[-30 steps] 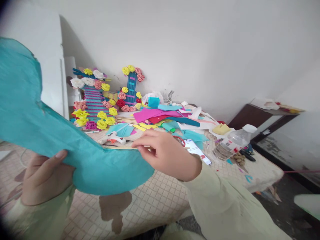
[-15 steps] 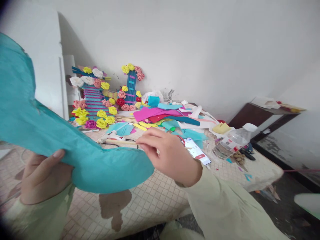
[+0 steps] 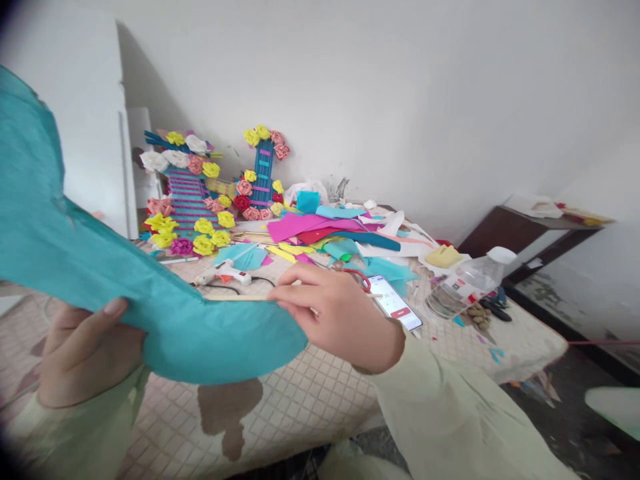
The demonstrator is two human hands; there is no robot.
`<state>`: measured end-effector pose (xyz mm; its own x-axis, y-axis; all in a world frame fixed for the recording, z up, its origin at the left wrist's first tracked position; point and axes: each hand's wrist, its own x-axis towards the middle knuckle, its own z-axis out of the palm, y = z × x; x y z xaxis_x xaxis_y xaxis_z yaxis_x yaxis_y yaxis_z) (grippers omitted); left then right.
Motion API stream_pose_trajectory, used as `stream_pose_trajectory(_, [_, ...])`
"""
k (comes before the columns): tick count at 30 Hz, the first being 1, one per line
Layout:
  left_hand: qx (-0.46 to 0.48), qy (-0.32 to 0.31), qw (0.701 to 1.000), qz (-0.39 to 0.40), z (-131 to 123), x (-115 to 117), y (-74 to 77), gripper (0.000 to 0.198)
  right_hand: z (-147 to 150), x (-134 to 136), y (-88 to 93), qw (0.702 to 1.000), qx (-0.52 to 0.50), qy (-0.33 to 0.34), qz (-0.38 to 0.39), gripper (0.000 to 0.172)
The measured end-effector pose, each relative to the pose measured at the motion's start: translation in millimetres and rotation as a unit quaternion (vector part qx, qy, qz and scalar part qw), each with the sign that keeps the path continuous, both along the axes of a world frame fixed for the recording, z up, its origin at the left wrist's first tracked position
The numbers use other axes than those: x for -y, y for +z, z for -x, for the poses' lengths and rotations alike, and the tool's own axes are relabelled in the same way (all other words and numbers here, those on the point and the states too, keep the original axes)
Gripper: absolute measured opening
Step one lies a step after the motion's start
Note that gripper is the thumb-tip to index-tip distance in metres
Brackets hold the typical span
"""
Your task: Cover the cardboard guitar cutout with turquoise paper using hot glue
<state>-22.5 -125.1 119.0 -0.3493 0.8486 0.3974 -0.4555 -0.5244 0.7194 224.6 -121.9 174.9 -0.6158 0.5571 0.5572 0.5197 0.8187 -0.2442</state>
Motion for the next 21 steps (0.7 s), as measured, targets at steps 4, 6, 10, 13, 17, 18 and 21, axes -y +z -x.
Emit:
stream_pose_trajectory(4, [-0.001, -0.004, 1.000, -0.005, 0.4, -0.6, -0.9, 0.029, -0.5, 3.0, 0.1, 1.000, 0.020, 0.001, -0.019, 0.025])
stream_pose_trajectory(6, [-0.004, -0.007, 1.000, -0.009, 0.8, -1.6, -2.3, 0.029, 0.0, 5.1, -0.8, 0.999, 0.029, -0.001, -0.046, 0.025])
stream_pose_trajectory(10, [-0.006, -0.010, 1.000, -0.025, 2.1, -3.3, -4.8, 0.030, 2.0, 10.3, -2.0, 0.990, 0.067, -0.025, -0.125, 0.022])
stream_pose_trajectory(13, [-0.007, -0.011, 1.000, -0.023, 3.1, -3.4, -5.2, 0.032, 3.9, 12.8, -0.6, 0.980, 0.096, -0.033, -0.174, 0.019])
stream_pose_trajectory(17, [-0.007, -0.015, 1.000, -0.012, 4.0, -2.2, -5.1, 0.031, 4.6, 11.0, 1.0, 0.979, 0.060, -0.040, -0.190, 0.020])
stream_pose_trajectory(18, [-0.008, -0.017, 1.000, -0.008, 4.3, -1.9, -5.2, 0.030, 4.1, 9.8, 0.8, 0.982, 0.045, -0.045, -0.177, 0.022])
stream_pose_trajectory(21, [-0.007, -0.019, 1.000, -0.011, 5.1, -1.7, -5.4, 0.031, 1.6, 6.3, -1.0, 0.989, 0.025, -0.051, -0.136, 0.025])
